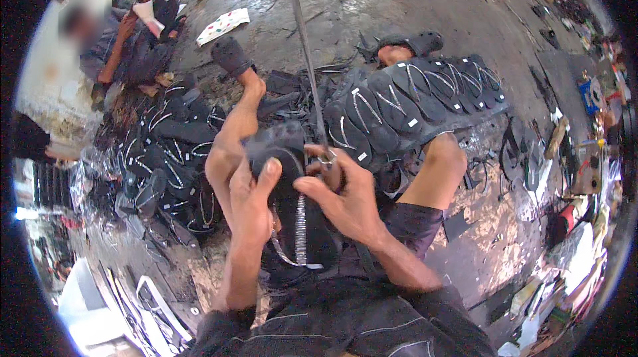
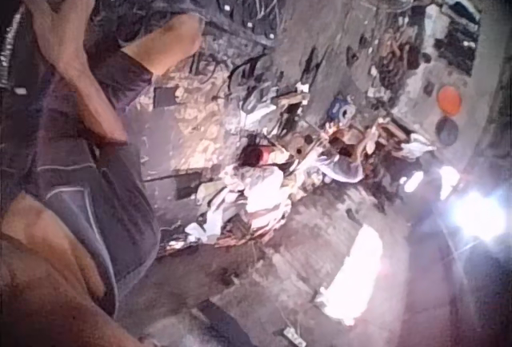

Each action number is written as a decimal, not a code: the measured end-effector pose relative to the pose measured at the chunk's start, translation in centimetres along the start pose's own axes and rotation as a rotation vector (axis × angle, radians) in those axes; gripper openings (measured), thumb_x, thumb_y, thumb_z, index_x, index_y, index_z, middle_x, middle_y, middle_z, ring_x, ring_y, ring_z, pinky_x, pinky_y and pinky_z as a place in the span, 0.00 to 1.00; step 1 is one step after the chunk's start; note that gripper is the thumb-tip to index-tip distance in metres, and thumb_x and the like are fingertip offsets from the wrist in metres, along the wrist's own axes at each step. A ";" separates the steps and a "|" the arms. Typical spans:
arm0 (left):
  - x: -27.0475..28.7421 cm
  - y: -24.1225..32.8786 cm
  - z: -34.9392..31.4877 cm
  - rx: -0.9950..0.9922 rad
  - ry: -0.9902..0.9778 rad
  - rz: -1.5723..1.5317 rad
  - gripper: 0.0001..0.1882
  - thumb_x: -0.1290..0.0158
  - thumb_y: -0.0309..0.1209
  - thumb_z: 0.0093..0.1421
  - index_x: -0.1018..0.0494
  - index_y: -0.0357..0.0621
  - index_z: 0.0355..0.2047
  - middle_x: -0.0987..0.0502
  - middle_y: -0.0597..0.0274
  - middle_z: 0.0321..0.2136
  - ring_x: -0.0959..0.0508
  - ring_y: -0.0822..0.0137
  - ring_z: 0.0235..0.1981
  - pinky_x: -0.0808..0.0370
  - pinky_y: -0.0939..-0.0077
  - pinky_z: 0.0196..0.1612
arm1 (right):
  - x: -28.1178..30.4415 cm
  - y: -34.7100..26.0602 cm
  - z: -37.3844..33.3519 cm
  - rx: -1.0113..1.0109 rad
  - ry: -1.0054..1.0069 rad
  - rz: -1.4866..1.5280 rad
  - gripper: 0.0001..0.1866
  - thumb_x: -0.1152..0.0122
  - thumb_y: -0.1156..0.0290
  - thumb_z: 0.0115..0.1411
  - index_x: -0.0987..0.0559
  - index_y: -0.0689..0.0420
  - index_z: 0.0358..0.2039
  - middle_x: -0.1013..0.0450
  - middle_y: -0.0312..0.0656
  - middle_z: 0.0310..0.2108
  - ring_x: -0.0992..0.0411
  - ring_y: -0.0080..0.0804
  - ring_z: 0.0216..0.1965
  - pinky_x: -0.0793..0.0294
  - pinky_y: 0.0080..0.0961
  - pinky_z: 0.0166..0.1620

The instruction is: The person sits on the floor and uses a knife to trim excess material from the straps of black sandals. The person repeatedly picks up sandals, cuts the straps, and places them back on a pile.

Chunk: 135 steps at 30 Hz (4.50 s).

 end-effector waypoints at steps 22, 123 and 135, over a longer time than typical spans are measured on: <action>2.3 -1.5 -1.1 0.348 -0.090 -0.171 0.32 0.42 0.32 0.69 0.38 0.27 0.68 0.38 0.53 0.69 0.41 0.61 0.71 0.48 0.63 0.72 | 3.4 2.7 -2.4 -0.225 -0.542 -0.599 0.21 0.47 0.46 0.71 0.28 0.53 0.46 0.23 0.56 0.27 0.23 0.65 0.32 0.27 0.57 0.34; -9.7 -11.1 9.3 0.692 -0.066 -0.462 0.14 0.32 0.41 0.61 0.23 0.49 0.37 0.21 0.69 0.30 0.23 0.75 0.27 0.35 0.78 0.18 | 5.1 28.8 6.8 -0.138 -0.483 -0.662 0.25 0.43 0.59 0.67 0.27 0.61 0.59 0.30 0.51 0.57 0.35 0.49 0.60 0.37 0.42 0.63; 6.7 -8.6 -4.1 0.540 -0.154 -0.305 0.36 0.37 0.54 0.56 0.25 0.33 0.52 0.19 0.58 0.38 0.18 0.62 0.35 0.19 0.66 0.36 | -5.2 19.2 8.1 -0.549 -0.283 0.217 0.25 0.39 0.47 0.69 0.21 0.61 0.38 0.25 0.34 0.22 0.28 0.25 0.22 0.27 0.29 0.26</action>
Point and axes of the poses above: each hand's wrist, its own z-axis towards the middle knuckle, its own x-axis out of the back of the hand, y = z × x, the point moved 1 cm from there along z, towards the middle knuckle
